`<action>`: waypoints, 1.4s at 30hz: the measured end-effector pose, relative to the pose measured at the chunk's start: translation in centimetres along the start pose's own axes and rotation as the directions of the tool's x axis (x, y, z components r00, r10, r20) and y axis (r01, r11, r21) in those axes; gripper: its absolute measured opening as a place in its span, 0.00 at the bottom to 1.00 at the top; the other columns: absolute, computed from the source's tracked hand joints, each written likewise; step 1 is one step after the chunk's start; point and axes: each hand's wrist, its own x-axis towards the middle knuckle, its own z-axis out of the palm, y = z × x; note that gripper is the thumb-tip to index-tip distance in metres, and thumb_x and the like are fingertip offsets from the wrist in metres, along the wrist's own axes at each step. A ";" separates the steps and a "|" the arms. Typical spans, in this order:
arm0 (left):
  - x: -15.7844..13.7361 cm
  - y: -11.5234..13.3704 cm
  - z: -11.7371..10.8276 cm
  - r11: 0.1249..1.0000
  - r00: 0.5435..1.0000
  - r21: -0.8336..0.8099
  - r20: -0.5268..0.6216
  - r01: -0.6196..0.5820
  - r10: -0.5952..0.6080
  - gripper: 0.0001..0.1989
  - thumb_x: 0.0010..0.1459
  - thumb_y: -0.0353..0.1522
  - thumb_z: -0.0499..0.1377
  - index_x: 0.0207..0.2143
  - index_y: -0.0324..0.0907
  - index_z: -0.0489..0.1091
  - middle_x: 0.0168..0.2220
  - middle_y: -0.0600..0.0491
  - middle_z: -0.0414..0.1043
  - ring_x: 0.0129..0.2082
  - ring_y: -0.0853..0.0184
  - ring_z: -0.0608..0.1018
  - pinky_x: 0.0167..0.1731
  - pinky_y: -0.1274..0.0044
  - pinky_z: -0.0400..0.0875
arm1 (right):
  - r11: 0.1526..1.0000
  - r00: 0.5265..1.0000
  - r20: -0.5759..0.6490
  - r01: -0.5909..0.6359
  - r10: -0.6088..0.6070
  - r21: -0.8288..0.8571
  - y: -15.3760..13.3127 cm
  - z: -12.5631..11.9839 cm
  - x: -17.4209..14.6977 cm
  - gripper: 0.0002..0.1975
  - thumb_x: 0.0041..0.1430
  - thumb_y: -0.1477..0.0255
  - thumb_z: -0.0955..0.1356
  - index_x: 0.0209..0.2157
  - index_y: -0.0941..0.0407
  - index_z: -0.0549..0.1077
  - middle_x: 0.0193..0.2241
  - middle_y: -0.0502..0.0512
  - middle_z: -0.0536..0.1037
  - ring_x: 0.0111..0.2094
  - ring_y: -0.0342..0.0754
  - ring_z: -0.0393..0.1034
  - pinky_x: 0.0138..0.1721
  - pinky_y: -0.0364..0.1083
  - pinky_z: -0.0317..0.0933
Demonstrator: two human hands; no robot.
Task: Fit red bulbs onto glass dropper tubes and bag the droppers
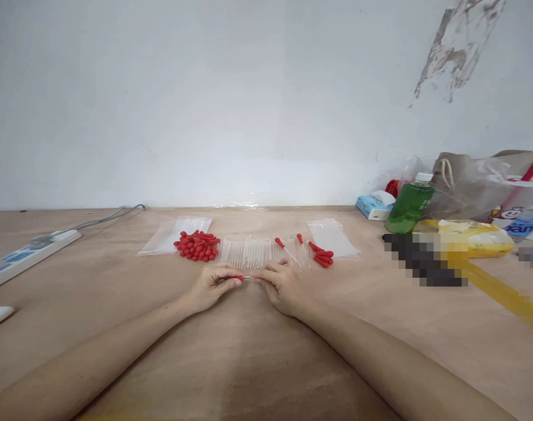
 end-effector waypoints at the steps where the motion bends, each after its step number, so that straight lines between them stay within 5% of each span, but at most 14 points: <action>1: 0.0 0.0 0.0 1.000 1.000 0.005 0.007 -0.001 0.001 0.09 0.55 0.33 0.55 0.33 0.42 0.74 0.30 0.52 0.71 0.30 0.70 0.72 0.31 0.78 0.66 | 1.000 1.000 0.011 0.008 -0.008 -0.008 0.0 0.0 0.0 0.11 0.60 0.73 0.60 0.42 0.50 0.70 0.31 0.50 0.75 0.31 0.41 0.67 0.38 0.47 0.51; 12: -0.4 0.1 0.3 0.997 1.000 0.072 0.007 -0.001 0.001 0.09 0.54 0.34 0.55 0.32 0.40 0.73 0.27 0.53 0.67 0.26 0.71 0.69 0.26 0.79 0.63 | 0.981 0.993 0.114 0.044 -0.022 -0.187 -1.4 -0.5 0.6 0.12 0.59 0.75 0.59 0.38 0.53 0.72 0.29 0.51 0.75 0.28 0.43 0.64 0.36 0.47 0.48; 25: -0.3 0.4 0.3 0.987 0.996 0.143 0.066 -0.076 0.067 0.08 0.54 0.33 0.55 0.33 0.41 0.72 0.27 0.53 0.67 0.27 0.70 0.69 0.28 0.78 0.63 | 0.998 0.967 0.253 -0.015 0.029 -0.059 -1.6 -0.5 1.3 0.10 0.59 0.75 0.59 0.32 0.55 0.70 0.29 0.50 0.75 0.30 0.43 0.67 0.35 0.44 0.54; 30: 0.3 -0.1 0.4 0.996 0.998 0.081 -0.061 0.038 -0.033 0.10 0.54 0.34 0.56 0.39 0.43 0.71 0.34 0.51 0.69 0.32 0.68 0.71 0.31 0.77 0.66 | 0.987 0.942 0.326 -0.023 0.076 -0.162 -1.6 -2.5 2.8 0.10 0.56 0.78 0.60 0.34 0.55 0.73 0.31 0.54 0.75 0.33 0.46 0.68 0.34 0.44 0.55; 33: 0.3 -0.4 0.2 0.989 0.987 0.119 -0.142 0.089 -0.072 0.21 0.51 0.35 0.57 0.50 0.45 0.63 0.41 0.49 0.67 0.36 0.66 0.70 0.33 0.75 0.66 | 0.932 0.939 0.245 -0.155 0.242 -0.327 -0.1 -4.3 3.6 0.09 0.52 0.77 0.62 0.27 0.55 0.74 0.26 0.54 0.76 0.30 0.48 0.68 0.34 0.45 0.55; 35: 0.1 -0.4 0.1 0.983 0.984 0.155 -0.161 0.096 -0.071 0.21 0.52 0.34 0.57 0.50 0.45 0.62 0.42 0.49 0.66 0.39 0.65 0.69 0.37 0.73 0.66 | 0.851 0.870 0.149 -0.401 0.469 -0.339 1.9 -5.6 3.8 0.11 0.53 0.72 0.62 0.25 0.55 0.74 0.23 0.53 0.75 0.27 0.46 0.68 0.29 0.43 0.54; 38: 0.0 0.0 0.0 0.982 0.992 0.184 -0.124 0.050 -0.027 0.12 0.53 0.33 0.55 0.42 0.44 0.68 0.41 0.50 0.66 0.41 0.65 0.69 0.41 0.72 0.64 | 0.668 0.702 -0.004 -0.680 0.712 -0.302 5.1 -7.3 3.8 0.10 0.49 0.67 0.64 0.28 0.54 0.76 0.26 0.53 0.77 0.29 0.47 0.69 0.27 0.42 0.54; 42: 0.0 0.2 0.1 0.976 0.994 0.217 -0.110 0.023 0.001 0.08 0.53 0.31 0.55 0.36 0.44 0.71 0.39 0.50 0.67 0.40 0.64 0.69 0.41 0.71 0.64 | 0.502 0.566 -0.072 -0.777 0.821 -0.381 7.4 -7.6 3.2 0.12 0.48 0.63 0.64 0.26 0.53 0.76 0.27 0.54 0.77 0.32 0.50 0.69 0.29 0.44 0.55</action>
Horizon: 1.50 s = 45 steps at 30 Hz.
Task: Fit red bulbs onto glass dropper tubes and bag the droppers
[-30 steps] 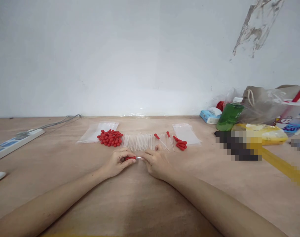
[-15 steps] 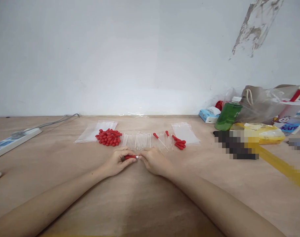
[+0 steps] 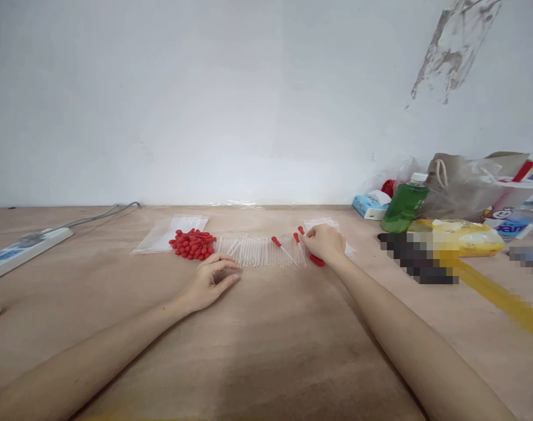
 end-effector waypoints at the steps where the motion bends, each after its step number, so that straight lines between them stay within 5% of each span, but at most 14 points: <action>1: 0.0 0.0 0.0 1.000 1.000 0.016 -0.016 0.006 -0.006 0.08 0.53 0.31 0.55 0.35 0.44 0.71 0.38 0.50 0.67 0.40 0.64 0.69 0.41 0.71 0.64 | 1.000 1.000 0.002 -0.011 0.011 -0.023 0.1 0.3 0.1 0.12 0.49 0.63 0.64 0.26 0.52 0.76 0.28 0.54 0.77 0.33 0.51 0.69 0.30 0.45 0.55; 6: 0.0 -0.4 0.2 0.985 0.999 0.172 -0.020 -0.026 0.030 0.09 0.53 0.34 0.55 0.36 0.45 0.72 0.43 0.49 0.67 0.45 0.60 0.67 0.46 0.64 0.59 | 0.997 0.998 0.056 -0.002 0.006 -0.080 -0.1 1.7 0.0 0.13 0.51 0.63 0.62 0.27 0.52 0.76 0.29 0.55 0.77 0.35 0.53 0.69 0.35 0.48 0.54; 13: 0.6 -1.8 -1.3 0.918 0.963 0.330 0.223 -0.220 0.151 0.21 0.55 0.41 0.53 0.51 0.48 0.63 0.56 0.49 0.59 0.57 0.57 0.57 0.56 0.58 0.36 | 0.993 0.996 0.093 0.022 -0.012 -0.112 0.5 1.7 0.1 0.10 0.49 0.67 0.63 0.27 0.51 0.75 0.30 0.53 0.77 0.34 0.52 0.69 0.33 0.48 0.55; 17: 1.0 -2.9 -2.6 0.909 0.916 0.291 0.353 -0.299 0.188 0.23 0.57 0.40 0.51 0.55 0.49 0.57 0.57 0.50 0.58 0.59 0.60 0.54 0.57 0.59 0.34 | 0.988 0.995 0.096 0.047 -0.033 -0.149 0.6 1.6 0.0 0.07 0.46 0.69 0.64 0.25 0.52 0.74 0.29 0.53 0.76 0.34 0.52 0.69 0.35 0.49 0.54; 22: 1.4 -3.4 -2.6 0.916 0.912 0.273 0.366 -0.295 0.185 0.19 0.59 0.37 0.48 0.52 0.48 0.61 0.54 0.50 0.63 0.55 0.62 0.62 0.57 0.61 0.37 | 0.976 0.993 0.106 0.076 -0.055 -0.204 0.4 1.7 -0.1 0.11 0.50 0.68 0.62 0.24 0.54 0.75 0.30 0.58 0.76 0.36 0.55 0.68 0.38 0.54 0.52; 29: 1.7 -3.3 -1.7 0.892 0.943 0.387 0.313 -0.234 0.111 0.19 0.60 0.39 0.45 0.51 0.47 0.63 0.54 0.50 0.61 0.52 0.60 0.64 0.51 0.62 0.50 | 0.966 0.993 0.111 0.068 -0.042 -0.250 0.0 2.4 -0.3 0.14 0.53 0.66 0.60 0.28 0.57 0.75 0.31 0.62 0.75 0.39 0.58 0.67 0.38 0.54 0.53; 36: 1.4 -3.1 -1.4 0.874 0.966 0.445 0.241 -0.195 0.093 0.20 0.59 0.40 0.47 0.53 0.48 0.60 0.55 0.48 0.60 0.52 0.58 0.61 0.49 0.62 0.49 | 0.957 0.998 0.061 0.024 -0.007 -0.288 -0.5 3.5 -0.5 0.16 0.54 0.67 0.59 0.36 0.58 0.74 0.35 0.65 0.74 0.40 0.61 0.66 0.40 0.58 0.51; 45: 1.8 -3.2 -2.4 0.835 0.989 0.546 -0.145 0.063 0.019 0.13 0.56 0.37 0.51 0.39 0.44 0.70 0.40 0.49 0.69 0.43 0.61 0.67 0.44 0.66 0.52 | 0.994 0.994 0.062 -0.088 0.093 -0.071 0.2 2.5 0.2 0.22 0.54 0.58 0.56 0.26 0.57 0.74 0.30 0.62 0.75 0.37 0.59 0.67 0.39 0.58 0.51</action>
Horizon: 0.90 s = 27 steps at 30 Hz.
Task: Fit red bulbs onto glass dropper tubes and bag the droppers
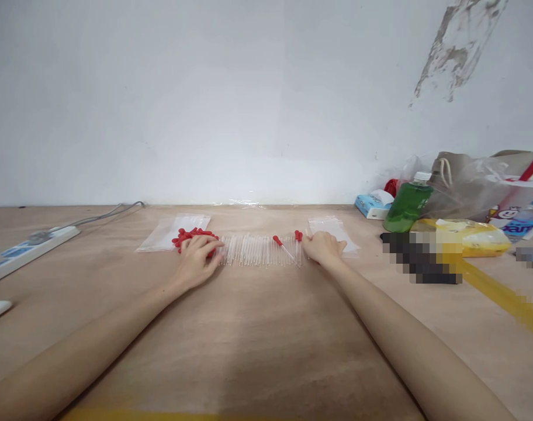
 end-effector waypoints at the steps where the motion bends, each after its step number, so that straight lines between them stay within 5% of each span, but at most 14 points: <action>1: 0.5 -0.5 -0.4 0.999 0.999 0.033 -0.011 0.035 -0.034 0.13 0.55 0.37 0.51 0.39 0.44 0.70 0.39 0.49 0.69 0.43 0.60 0.66 0.43 0.66 0.53 | 1.000 1.000 -0.013 0.000 0.000 0.014 0.0 -0.2 0.0 0.21 0.54 0.59 0.57 0.25 0.57 0.74 0.31 0.62 0.75 0.37 0.59 0.67 0.38 0.57 0.51; 4: 2.7 -2.4 -1.6 0.987 0.995 0.137 0.035 0.087 -0.092 0.13 0.54 0.37 0.51 0.39 0.44 0.69 0.41 0.47 0.68 0.45 0.58 0.65 0.43 0.64 0.52 | 0.999 0.997 -0.076 0.012 -0.008 0.046 -0.4 -0.4 -0.3 0.17 0.54 0.64 0.56 0.27 0.56 0.72 0.34 0.60 0.74 0.39 0.57 0.66 0.38 0.55 0.51; 8: 5.7 -4.2 -2.1 0.966 0.944 0.245 0.292 0.080 -0.152 0.13 0.51 0.39 0.52 0.34 0.45 0.72 0.45 0.47 0.66 0.47 0.56 0.64 0.46 0.62 0.49 | 0.985 0.960 -0.265 0.124 -0.090 0.116 -1.5 0.6 -1.5 0.13 0.55 0.67 0.56 0.30 0.58 0.67 0.30 0.59 0.74 0.36 0.54 0.67 0.38 0.53 0.49; 11: 7.0 -4.5 -1.5 0.961 0.898 0.272 0.412 0.044 -0.158 0.14 0.50 0.40 0.52 0.32 0.45 0.73 0.45 0.46 0.66 0.47 0.55 0.64 0.45 0.62 0.50 | 0.938 0.881 -0.406 0.320 -0.244 0.131 -2.1 2.0 -2.7 0.09 0.57 0.69 0.57 0.31 0.58 0.64 0.27 0.56 0.74 0.32 0.51 0.67 0.39 0.52 0.47; 15: 7.7 -4.4 -0.3 0.969 0.860 0.246 0.492 0.012 -0.136 0.11 0.47 0.38 0.55 0.31 0.46 0.74 0.44 0.46 0.67 0.46 0.54 0.65 0.44 0.62 0.52 | 0.795 0.706 -0.493 0.605 -0.509 0.045 -2.3 3.1 -4.2 0.08 0.59 0.70 0.58 0.33 0.58 0.65 0.30 0.55 0.75 0.34 0.49 0.66 0.41 0.50 0.46; 21: 8.1 -4.4 0.9 0.980 0.866 0.187 0.477 0.069 -0.152 0.05 0.42 0.30 0.57 0.23 0.43 0.73 0.40 0.46 0.69 0.44 0.53 0.67 0.45 0.60 0.51 | 0.643 0.554 -0.426 0.761 -0.715 -0.088 -2.2 3.3 -5.1 0.13 0.59 0.71 0.59 0.45 0.57 0.66 0.31 0.54 0.76 0.34 0.48 0.64 0.41 0.49 0.46; 27: 8.2 -5.0 0.8 0.966 0.897 0.049 0.362 0.255 -0.255 0.05 0.42 0.34 0.58 0.25 0.43 0.70 0.35 0.48 0.71 0.39 0.56 0.71 0.43 0.63 0.59 | 0.630 0.542 -0.423 0.771 -0.726 -0.092 -2.2 3.5 -5.0 0.10 0.60 0.72 0.59 0.38 0.56 0.70 0.30 0.53 0.76 0.33 0.47 0.64 0.39 0.49 0.47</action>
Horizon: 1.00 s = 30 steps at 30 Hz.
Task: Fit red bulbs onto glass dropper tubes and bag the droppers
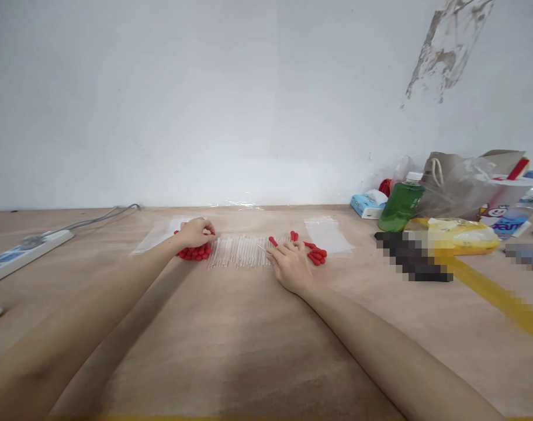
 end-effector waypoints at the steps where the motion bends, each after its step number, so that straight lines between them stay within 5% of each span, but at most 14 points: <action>1: -0.1 -0.1 -0.2 0.999 1.000 -0.046 -0.026 0.007 -0.009 0.06 0.43 0.34 0.57 0.26 0.43 0.70 0.35 0.49 0.71 0.39 0.58 0.72 0.42 0.65 0.61 | 1.000 1.000 0.002 -0.009 0.009 0.011 0.0 0.0 0.0 0.09 0.59 0.72 0.59 0.37 0.56 0.70 0.30 0.53 0.76 0.33 0.47 0.64 0.40 0.49 0.47; 5: -1.7 0.4 -0.5 0.968 0.989 -0.249 -0.145 -0.030 -0.007 0.12 0.51 0.36 0.52 0.37 0.41 0.65 0.38 0.50 0.70 0.37 0.66 0.73 0.36 0.75 0.67 | 0.996 0.999 0.024 -0.031 0.029 0.084 -0.2 -0.4 0.1 0.08 0.59 0.73 0.60 0.32 0.56 0.69 0.31 0.53 0.75 0.34 0.47 0.65 0.43 0.50 0.47; 8: -4.3 2.0 0.4 0.779 0.974 -0.616 -0.223 -0.115 -0.033 0.18 0.52 0.36 0.52 0.45 0.40 0.61 0.37 0.50 0.70 0.32 0.69 0.75 0.32 0.76 0.69 | 0.985 0.999 0.041 -0.025 0.018 0.168 -0.7 -0.7 0.2 0.06 0.59 0.74 0.59 0.32 0.56 0.67 0.31 0.53 0.74 0.33 0.45 0.66 0.44 0.50 0.48; 11: -7.3 4.2 2.0 0.519 0.993 -0.851 -0.111 -0.077 -0.034 0.15 0.49 0.35 0.56 0.40 0.39 0.67 0.33 0.51 0.73 0.33 0.67 0.75 0.33 0.75 0.69 | 0.974 0.998 0.056 -0.014 0.001 0.227 -1.6 -0.9 0.1 0.06 0.59 0.74 0.59 0.32 0.56 0.66 0.29 0.51 0.74 0.31 0.44 0.66 0.43 0.49 0.49; 17: -10.7 6.3 4.3 0.344 1.000 -0.939 0.015 0.004 0.028 0.13 0.43 0.33 0.63 0.32 0.37 0.67 0.31 0.50 0.74 0.32 0.67 0.76 0.36 0.74 0.69 | 0.968 0.997 0.056 0.045 -0.061 0.247 -2.9 -1.3 -0.2 0.06 0.59 0.73 0.59 0.33 0.56 0.66 0.29 0.51 0.74 0.30 0.43 0.66 0.45 0.50 0.47; 22: -10.5 6.2 4.6 0.336 0.999 -0.941 -0.025 -0.035 0.034 0.13 0.45 0.33 0.62 0.33 0.39 0.64 0.32 0.52 0.72 0.30 0.69 0.75 0.33 0.75 0.69 | 0.971 0.995 0.053 0.069 -0.083 0.230 -3.0 -1.3 -0.2 0.07 0.59 0.73 0.59 0.33 0.56 0.67 0.30 0.51 0.75 0.30 0.43 0.66 0.45 0.50 0.47; 30: -10.4 6.2 4.8 0.485 0.984 -0.857 -0.142 -0.176 0.107 0.13 0.49 0.33 0.59 0.38 0.38 0.68 0.36 0.48 0.72 0.37 0.66 0.74 0.37 0.74 0.68 | 0.972 0.997 0.054 0.046 -0.060 0.228 -2.8 -0.8 -0.2 0.06 0.59 0.73 0.59 0.33 0.56 0.67 0.30 0.50 0.74 0.29 0.42 0.67 0.43 0.48 0.49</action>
